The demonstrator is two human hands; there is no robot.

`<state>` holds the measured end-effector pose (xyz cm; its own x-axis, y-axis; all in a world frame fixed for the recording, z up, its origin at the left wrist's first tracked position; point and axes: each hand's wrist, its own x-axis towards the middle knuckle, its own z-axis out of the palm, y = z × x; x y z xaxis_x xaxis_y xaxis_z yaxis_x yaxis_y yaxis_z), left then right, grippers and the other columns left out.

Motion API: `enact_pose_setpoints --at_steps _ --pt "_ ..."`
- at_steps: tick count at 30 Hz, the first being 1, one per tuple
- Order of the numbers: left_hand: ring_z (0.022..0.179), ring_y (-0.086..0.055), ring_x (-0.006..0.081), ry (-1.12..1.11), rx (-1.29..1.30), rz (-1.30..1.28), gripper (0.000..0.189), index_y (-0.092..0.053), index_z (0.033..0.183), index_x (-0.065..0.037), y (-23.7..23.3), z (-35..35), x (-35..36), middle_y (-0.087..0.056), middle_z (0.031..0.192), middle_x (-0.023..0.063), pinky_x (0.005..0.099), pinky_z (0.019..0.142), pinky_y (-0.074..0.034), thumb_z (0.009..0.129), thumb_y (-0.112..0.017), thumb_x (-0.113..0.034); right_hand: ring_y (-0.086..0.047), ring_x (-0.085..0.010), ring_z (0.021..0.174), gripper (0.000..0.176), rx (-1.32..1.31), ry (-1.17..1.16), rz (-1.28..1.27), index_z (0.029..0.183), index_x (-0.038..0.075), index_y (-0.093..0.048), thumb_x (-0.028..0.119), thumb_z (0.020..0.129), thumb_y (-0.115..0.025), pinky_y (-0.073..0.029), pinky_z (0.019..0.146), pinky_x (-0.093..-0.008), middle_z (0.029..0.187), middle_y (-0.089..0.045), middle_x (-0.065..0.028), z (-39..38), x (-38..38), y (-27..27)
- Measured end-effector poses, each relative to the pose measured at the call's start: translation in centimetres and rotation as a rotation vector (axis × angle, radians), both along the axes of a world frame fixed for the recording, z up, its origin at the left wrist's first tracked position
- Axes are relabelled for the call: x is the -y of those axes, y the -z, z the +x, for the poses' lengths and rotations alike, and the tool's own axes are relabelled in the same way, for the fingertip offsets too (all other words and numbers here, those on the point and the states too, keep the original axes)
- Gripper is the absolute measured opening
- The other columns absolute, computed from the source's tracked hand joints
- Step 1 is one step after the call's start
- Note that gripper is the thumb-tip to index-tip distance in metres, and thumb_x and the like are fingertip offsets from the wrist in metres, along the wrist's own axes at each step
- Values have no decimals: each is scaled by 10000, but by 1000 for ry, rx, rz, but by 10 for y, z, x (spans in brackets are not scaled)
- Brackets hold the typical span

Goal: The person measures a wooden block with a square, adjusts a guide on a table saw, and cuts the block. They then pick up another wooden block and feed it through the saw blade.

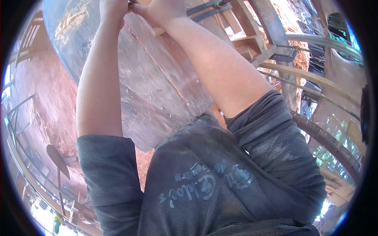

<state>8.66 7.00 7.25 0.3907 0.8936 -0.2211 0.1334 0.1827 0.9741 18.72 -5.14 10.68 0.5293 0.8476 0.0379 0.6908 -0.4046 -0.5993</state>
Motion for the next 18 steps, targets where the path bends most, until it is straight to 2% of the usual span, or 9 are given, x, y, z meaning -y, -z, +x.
enact_pose_setpoints --at_steps 3,6,12,16,18 --pt "680 -671 150 15 39 -12 321 -748 1240 30 3 0 -5 -750 933 76 292 564 -521 949 -747 -103 -753 -440 969 700 32 18 -32 1145 18 -685 658 861 -719 -597 843 -538 1005 -759 -275 0 -4 -1" --pt "822 -738 191 28 17 -47 373 -725 1243 80 5 -6 -19 -738 1092 144 277 737 -609 927 -791 -108 -757 -433 964 722 55 14 -39 1158 23 -688 677 852 -713 -598 841 -535 1006 -762 -269 1 -7 -4" --pt "794 -728 177 31 31 -42 337 -729 1183 103 8 -4 -29 -732 1039 132 271 696 -597 914 -806 -84 -758 -431 959 722 46 10 -49 1175 25 -689 668 847 -719 -598 843 -530 998 -765 -262 -1 -10 -14" --pt "805 -735 191 10 14 -47 402 -690 1227 134 8 -2 -31 -730 1061 153 275 689 -606 912 -811 -85 -754 -440 967 715 35 11 -49 1194 19 -684 640 845 -740 -597 852 -531 992 -760 -274 2 -19 -6" --pt "817 -740 200 45 14 -52 432 -669 1252 145 4 -4 -36 -727 1073 161 275 687 -609 913 -809 -82 -760 -395 990 756 42 -21 -35 1211 -30 -691 616 823 -748 -609 877 -483 1016 -768 -244 3 -24 6"
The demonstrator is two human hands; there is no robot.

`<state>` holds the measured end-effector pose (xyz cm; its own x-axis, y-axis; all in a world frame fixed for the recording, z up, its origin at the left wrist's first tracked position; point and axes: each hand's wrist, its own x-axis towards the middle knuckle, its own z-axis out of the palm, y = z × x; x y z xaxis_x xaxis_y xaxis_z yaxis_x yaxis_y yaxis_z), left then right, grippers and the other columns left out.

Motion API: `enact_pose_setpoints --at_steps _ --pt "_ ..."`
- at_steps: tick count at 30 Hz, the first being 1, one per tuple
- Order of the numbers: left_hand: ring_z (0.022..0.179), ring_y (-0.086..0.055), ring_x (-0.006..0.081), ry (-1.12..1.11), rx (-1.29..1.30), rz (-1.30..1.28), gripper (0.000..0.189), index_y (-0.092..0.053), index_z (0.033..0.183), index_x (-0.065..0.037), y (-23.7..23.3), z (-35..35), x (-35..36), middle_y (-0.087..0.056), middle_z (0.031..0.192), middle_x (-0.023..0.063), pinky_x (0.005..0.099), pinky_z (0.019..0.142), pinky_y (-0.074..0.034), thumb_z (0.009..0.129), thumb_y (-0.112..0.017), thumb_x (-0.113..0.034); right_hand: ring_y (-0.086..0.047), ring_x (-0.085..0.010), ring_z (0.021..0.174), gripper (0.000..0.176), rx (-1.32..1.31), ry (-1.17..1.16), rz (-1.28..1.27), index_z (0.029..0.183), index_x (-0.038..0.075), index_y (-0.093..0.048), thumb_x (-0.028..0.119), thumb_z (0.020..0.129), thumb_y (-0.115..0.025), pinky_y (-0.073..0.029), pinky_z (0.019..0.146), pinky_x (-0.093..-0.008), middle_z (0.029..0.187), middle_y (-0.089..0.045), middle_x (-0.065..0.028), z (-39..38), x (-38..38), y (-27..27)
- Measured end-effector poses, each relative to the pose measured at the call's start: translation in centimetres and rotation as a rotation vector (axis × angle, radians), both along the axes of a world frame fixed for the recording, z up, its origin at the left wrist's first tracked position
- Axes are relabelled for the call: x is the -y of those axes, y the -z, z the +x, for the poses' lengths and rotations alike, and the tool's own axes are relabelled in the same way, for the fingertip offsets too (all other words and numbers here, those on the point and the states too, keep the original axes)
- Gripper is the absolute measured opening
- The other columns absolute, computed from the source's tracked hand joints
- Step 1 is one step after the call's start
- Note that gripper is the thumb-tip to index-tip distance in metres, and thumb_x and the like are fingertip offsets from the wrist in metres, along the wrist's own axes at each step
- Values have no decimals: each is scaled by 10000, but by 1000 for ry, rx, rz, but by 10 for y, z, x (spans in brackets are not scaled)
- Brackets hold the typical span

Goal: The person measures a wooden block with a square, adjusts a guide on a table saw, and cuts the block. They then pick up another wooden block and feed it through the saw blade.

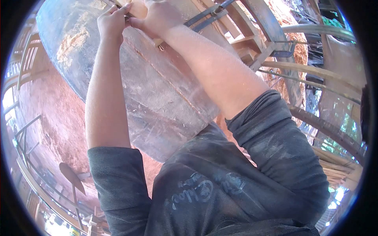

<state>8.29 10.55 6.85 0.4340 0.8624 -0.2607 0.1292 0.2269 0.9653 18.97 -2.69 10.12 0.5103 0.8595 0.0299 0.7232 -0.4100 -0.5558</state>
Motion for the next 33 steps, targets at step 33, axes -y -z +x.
enact_pose_setpoints --at_steps 33 --pt "1385 -571 314 -319 -1205 508 561 -581 1511 -139 80 -225 13 -616 1457 139 474 1098 -501 1035 -615 -435 -735 -338 1124 709 68 -24 -88 1311 -28 -668 557 912 -711 -583 995 -436 1166 -757 -211 5 -51 -2"
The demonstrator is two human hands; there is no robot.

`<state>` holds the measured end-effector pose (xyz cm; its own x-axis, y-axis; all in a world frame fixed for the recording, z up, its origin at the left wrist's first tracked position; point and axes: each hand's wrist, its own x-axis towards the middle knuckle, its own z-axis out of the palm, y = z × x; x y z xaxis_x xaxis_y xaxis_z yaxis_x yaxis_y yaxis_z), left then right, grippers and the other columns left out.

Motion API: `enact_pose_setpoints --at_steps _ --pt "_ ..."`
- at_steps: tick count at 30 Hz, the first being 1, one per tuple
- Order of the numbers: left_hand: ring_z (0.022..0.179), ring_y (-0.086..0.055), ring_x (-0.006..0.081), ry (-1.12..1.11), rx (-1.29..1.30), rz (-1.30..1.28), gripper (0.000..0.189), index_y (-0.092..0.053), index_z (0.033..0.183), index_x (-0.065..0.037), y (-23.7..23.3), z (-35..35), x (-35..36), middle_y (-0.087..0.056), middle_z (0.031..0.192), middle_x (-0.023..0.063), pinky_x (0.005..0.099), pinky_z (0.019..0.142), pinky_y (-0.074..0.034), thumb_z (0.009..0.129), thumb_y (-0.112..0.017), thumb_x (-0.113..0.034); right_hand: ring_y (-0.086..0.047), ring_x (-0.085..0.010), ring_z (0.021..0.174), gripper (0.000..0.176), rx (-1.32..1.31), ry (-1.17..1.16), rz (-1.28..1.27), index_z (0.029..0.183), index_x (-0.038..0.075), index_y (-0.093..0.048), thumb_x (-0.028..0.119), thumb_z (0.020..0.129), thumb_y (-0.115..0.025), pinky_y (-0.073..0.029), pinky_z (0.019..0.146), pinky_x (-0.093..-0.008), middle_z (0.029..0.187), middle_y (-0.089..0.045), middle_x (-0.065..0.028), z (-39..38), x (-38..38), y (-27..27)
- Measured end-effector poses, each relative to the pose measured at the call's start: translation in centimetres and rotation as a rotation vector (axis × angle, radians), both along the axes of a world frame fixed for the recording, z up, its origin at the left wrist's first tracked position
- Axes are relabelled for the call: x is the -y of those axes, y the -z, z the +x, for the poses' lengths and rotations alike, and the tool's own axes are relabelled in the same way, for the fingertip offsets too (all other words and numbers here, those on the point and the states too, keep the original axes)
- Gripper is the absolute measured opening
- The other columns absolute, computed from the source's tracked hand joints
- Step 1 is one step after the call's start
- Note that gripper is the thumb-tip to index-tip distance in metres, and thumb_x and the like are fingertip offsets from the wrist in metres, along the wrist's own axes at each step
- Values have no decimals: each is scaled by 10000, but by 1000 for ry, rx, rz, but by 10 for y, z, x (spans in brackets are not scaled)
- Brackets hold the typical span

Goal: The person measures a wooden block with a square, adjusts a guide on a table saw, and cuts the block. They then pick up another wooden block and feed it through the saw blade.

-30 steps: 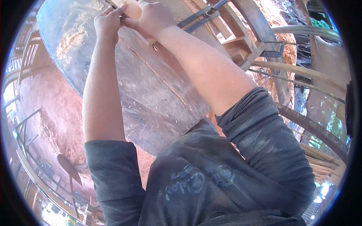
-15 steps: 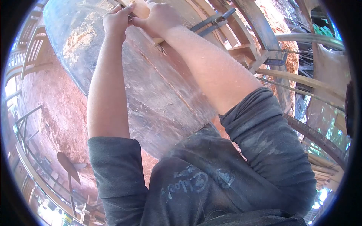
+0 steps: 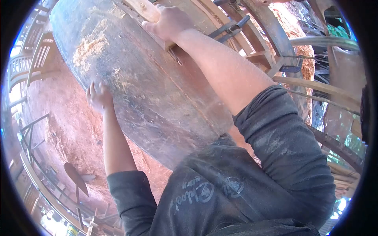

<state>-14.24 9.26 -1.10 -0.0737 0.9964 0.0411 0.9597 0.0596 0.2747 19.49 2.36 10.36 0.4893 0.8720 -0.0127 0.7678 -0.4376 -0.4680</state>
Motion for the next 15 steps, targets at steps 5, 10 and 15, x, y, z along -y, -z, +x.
enact_pose_setpoints --at_steps 5,10,15 --pt "1420 -527 375 -89 200 -47 661 -417 1624 -174 37 -41 43 -551 1532 183 505 1134 -467 1070 -524 -520 -723 -339 1153 694 -1 -31 5 1316 -28 -666 544 925 -709 -583 1000 -433 1199 -742 -227 5 -13 2" --pt "1451 -488 414 -48 295 -70 665 -398 1628 -161 29 -40 45 -471 1612 214 490 1153 -452 1080 -505 -521 -724 -341 1150 734 -19 -70 -73 1350 -33 -641 566 930 -700 -583 991 -435 1191 -742 -235 10 -31 -3" --pt "1441 -497 425 -68 299 -82 661 -386 1633 -174 36 -43 42 -481 1604 213 496 1162 -449 1082 -500 -521 -735 -447 1014 525 -121 -42 67 1146 -7 -704 458 905 -735 -586 894 -532 1029 -748 -289 8 -39 -16"
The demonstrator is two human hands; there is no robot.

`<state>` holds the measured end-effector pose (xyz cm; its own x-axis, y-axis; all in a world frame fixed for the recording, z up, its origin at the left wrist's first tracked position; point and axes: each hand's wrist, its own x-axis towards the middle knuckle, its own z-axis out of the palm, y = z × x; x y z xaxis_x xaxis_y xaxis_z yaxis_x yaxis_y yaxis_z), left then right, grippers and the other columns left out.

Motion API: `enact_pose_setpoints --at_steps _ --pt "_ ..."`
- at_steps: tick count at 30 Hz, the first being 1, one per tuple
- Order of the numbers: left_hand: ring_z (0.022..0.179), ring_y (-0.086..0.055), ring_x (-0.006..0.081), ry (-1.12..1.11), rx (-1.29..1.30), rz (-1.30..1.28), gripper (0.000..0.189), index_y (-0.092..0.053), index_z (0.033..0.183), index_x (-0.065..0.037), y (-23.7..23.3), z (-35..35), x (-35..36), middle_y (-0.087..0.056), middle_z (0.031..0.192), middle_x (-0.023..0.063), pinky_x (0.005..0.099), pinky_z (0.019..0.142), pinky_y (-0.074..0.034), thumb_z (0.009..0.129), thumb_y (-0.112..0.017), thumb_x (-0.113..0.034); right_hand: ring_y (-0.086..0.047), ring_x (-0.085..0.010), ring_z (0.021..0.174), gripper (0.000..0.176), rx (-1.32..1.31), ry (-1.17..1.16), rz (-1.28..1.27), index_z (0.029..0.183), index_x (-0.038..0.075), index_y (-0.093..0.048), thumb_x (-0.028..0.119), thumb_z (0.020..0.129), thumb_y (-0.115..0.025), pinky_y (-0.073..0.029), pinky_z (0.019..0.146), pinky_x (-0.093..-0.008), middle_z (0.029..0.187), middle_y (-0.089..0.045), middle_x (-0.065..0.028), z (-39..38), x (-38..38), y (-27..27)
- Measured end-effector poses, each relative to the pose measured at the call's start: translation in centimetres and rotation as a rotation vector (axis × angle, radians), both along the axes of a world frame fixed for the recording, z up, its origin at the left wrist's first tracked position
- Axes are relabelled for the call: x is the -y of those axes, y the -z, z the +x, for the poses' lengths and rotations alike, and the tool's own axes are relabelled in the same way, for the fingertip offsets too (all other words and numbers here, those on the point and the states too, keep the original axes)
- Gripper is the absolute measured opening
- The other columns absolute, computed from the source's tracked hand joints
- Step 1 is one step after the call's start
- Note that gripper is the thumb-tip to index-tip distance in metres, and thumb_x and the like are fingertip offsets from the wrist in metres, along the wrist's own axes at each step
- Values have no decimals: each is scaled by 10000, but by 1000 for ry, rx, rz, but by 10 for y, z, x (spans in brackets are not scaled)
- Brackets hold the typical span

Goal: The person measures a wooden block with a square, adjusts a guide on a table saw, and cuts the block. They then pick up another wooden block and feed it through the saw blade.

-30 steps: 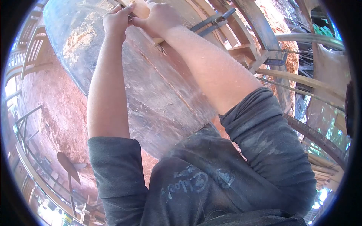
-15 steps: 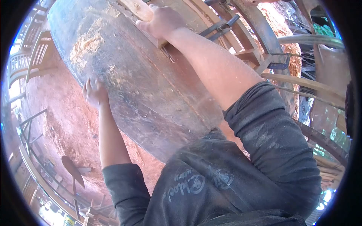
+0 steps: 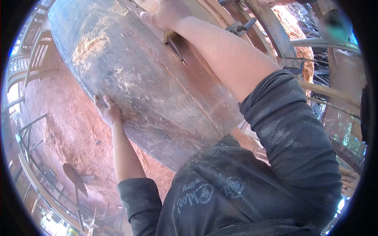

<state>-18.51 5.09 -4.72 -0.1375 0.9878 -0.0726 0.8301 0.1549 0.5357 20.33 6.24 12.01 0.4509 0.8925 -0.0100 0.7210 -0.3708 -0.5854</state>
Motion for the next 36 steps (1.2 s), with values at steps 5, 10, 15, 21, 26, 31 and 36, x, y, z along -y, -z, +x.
enact_pose_setpoints --at_steps 5,10,15,21,26,31,36 --pt "1451 -486 432 2 61 -41 660 -355 1644 -186 -11 4 1 -449 1629 211 509 1157 -458 1088 -489 -516 -738 -436 1005 484 67 -26 68 1141 16 -720 446 920 -711 -586 887 -530 1032 -752 -275 2 -20 7" --pt "1453 -483 439 1 57 -51 661 -326 1654 -189 -15 8 1 -437 1639 207 509 1148 -468 1094 -479 -506 -726 -334 1153 753 150 -5 -150 1349 -32 -643 589 925 -690 -584 982 -429 1185 -748 -231 5 -42 14" --pt "1474 -462 429 -18 74 -84 649 -338 1650 -177 -19 9 0 -444 1636 206 500 1181 -433 1095 -478 -483 -714 -323 1187 791 133 -8 -172 1383 -11 -633 628 917 -666 -573 996 -429 1267 -735 -206 8 -72 9" --pt "1456 -483 430 -5 75 -50 640 -347 1646 -181 -18 7 -3 -458 1624 206 499 1185 -423 1089 -487 -462 -692 -313 1233 789 201 10 -167 1385 19 -648 654 917 -641 -540 1048 -437 1309 -727 -185 8 -108 7" --pt "1416 -525 424 -39 79 -68 641 -369 1637 -186 -23 8 -4 -512 1572 210 501 1159 -448 1076 -511 -461 -708 -345 1162 685 284 -46 -114 1313 44 -682 611 931 -637 -546 1004 -477 1225 -738 -200 17 -145 18" --pt "1374 -556 434 -35 27 -63 653 -367 1636 -187 -18 3 -5 -533 1541 207 518 1115 -482 1063 -530 -457 -758 -382 993 525 596 -113 -55 1224 122 -740 551 958 -597 -581 893 -528 1053 -777 -207 19 -188 22" --pt "1198 -677 415 -54 -23 -115 620 -363 1629 -293 -39 2 -8 -575 1443 185 520 957 -576 1063 -485 -513 -763 -367 1004 490 681 -168 -59 1207 117 -769 511 973 -598 -586 917 -509 1062 -785 -186 -7 -246 0"
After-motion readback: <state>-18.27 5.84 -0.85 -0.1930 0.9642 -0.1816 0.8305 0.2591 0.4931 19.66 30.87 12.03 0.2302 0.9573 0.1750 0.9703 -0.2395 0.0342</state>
